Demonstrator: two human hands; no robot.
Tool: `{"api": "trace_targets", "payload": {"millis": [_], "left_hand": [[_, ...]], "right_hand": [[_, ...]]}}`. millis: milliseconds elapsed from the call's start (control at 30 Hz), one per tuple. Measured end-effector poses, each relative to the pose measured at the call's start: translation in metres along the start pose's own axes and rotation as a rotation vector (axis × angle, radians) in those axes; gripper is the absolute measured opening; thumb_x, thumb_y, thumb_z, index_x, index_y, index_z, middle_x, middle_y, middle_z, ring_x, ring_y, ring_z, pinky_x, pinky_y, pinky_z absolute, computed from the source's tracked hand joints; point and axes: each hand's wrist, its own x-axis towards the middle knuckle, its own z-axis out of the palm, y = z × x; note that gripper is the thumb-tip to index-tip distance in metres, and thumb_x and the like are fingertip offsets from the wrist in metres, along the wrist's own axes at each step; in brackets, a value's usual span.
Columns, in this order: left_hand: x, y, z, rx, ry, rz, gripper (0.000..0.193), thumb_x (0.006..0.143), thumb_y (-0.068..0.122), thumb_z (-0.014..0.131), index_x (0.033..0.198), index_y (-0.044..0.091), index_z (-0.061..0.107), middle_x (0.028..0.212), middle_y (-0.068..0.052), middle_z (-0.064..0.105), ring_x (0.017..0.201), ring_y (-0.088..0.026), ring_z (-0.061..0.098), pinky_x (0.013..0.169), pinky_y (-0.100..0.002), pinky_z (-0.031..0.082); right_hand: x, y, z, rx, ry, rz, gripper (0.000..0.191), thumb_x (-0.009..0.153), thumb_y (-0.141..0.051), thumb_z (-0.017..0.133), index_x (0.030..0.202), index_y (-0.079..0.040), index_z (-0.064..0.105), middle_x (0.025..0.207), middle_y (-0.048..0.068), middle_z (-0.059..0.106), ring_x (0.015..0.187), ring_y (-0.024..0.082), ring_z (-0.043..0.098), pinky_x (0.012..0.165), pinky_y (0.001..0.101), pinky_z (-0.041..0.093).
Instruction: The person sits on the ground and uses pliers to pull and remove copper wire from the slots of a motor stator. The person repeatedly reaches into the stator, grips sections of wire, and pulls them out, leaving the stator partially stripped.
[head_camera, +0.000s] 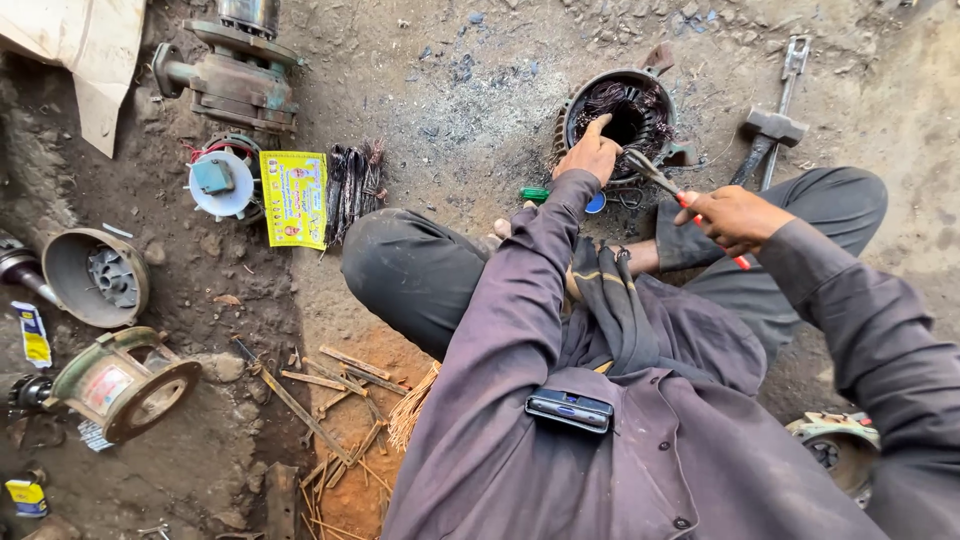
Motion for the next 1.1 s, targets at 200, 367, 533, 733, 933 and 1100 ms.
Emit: {"api": "trace_targets", "payload": {"millis": [200,367,533,733,933,1100], "left_hand": [[0.003,-0.003,0.000,0.021,-0.010,0.001,0.063,0.089,0.032,0.047,0.152,0.033,0.044,0.117,0.010,0.077,0.116,-0.019,0.070,0.106,-0.038,0.046],[0.006,-0.006,0.002,0.019,-0.017,0.000,0.063,0.090,0.032,0.045,0.152,0.033,0.044,0.116,0.011,0.077,0.112,-0.019,0.071,0.103,-0.036,0.048],[0.005,-0.006,0.004,0.009,-0.020,0.031,0.064,0.091,0.030,0.044,0.154,0.031,0.041,0.115,0.011,0.078,0.111,-0.019,0.073,0.102,-0.035,0.050],[0.004,-0.004,-0.001,-0.004,-0.009,0.032,0.063,0.091,0.030,0.044,0.153,0.032,0.042,0.116,0.011,0.078,0.111,-0.019,0.072,0.101,-0.035,0.049],[0.006,-0.004,-0.002,0.002,-0.022,0.000,0.062,0.090,0.031,0.044,0.153,0.034,0.043,0.117,0.010,0.077,0.110,-0.020,0.073,0.100,-0.036,0.051],[0.009,-0.004,0.000,0.065,-0.009,-0.037,0.063,0.092,0.035,0.048,0.154,0.037,0.044,0.126,-0.005,0.072,0.111,-0.027,0.071,0.098,-0.039,0.051]], "right_hand": [[0.020,0.009,-0.001,-0.065,0.085,-0.226,0.039,0.106,-0.037,0.052,0.111,-0.002,0.069,0.064,-0.005,0.043,0.050,0.010,0.034,0.043,0.0302,0.026],[0.019,0.030,0.016,-0.596,0.485,-0.692,0.045,0.107,-0.043,0.055,0.105,-0.005,0.078,0.079,0.019,0.069,0.074,0.035,0.067,0.069,0.0417,0.050],[0.010,0.041,0.027,-0.658,0.602,-0.564,0.046,0.110,-0.046,0.052,0.109,-0.008,0.078,0.086,0.023,0.070,0.087,0.043,0.068,0.079,0.0483,0.052],[0.018,0.023,0.001,-0.400,0.232,-0.368,0.071,0.084,-0.054,0.074,0.137,-0.008,0.059,0.127,0.020,0.066,0.115,0.033,0.064,0.093,0.0433,0.051],[0.012,0.035,-0.016,-0.241,-0.046,0.212,0.077,0.084,-0.050,0.071,0.149,-0.015,0.050,0.140,0.012,0.056,0.124,0.030,0.057,0.098,0.0577,0.048],[0.014,0.044,-0.007,-0.155,0.063,0.265,0.065,0.086,-0.037,0.076,0.140,-0.004,0.060,0.108,0.014,0.069,0.098,0.027,0.066,0.084,0.0526,0.057]]}}
